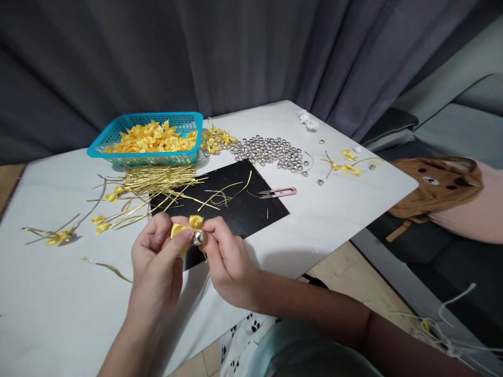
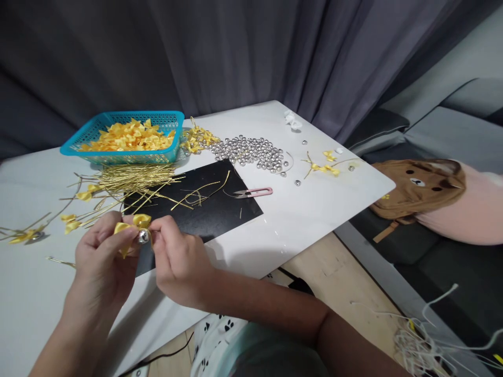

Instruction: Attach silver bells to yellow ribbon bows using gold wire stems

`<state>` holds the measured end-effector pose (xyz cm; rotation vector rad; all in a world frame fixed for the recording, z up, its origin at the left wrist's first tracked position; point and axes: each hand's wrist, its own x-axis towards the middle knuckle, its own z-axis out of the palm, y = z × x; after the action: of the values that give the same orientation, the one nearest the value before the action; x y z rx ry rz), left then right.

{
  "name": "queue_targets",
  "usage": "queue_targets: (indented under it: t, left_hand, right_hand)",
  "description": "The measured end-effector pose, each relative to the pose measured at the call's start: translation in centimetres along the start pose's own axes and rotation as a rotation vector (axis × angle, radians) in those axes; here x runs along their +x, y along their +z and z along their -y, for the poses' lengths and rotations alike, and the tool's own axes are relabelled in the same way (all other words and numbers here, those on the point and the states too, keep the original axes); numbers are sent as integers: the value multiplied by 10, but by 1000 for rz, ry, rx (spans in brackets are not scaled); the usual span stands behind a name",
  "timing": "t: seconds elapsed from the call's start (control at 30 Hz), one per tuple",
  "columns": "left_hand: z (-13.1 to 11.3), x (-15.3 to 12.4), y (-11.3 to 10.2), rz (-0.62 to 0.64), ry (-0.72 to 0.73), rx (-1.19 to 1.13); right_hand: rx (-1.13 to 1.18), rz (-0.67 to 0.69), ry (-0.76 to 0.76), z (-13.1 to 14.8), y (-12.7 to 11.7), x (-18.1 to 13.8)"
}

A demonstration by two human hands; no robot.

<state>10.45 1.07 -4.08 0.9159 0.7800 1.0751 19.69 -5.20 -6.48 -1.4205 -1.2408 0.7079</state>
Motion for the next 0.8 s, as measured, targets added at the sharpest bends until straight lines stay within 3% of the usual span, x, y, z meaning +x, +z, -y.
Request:
queue_targets:
  t: [0.33, 0.63, 0.8]
  left_hand:
    - [2, 3, 1, -32, -20, 41]
    - [1, 5, 2, -40, -41, 103]
    - [7, 11, -3, -38, -52, 147]
  right_hand:
    - [-314, -49, -245, -10, -12, 2]
    - [-272, 48, -238, -7, -20, 12]
    - [-205, -122, -323, -9, -32, 26]
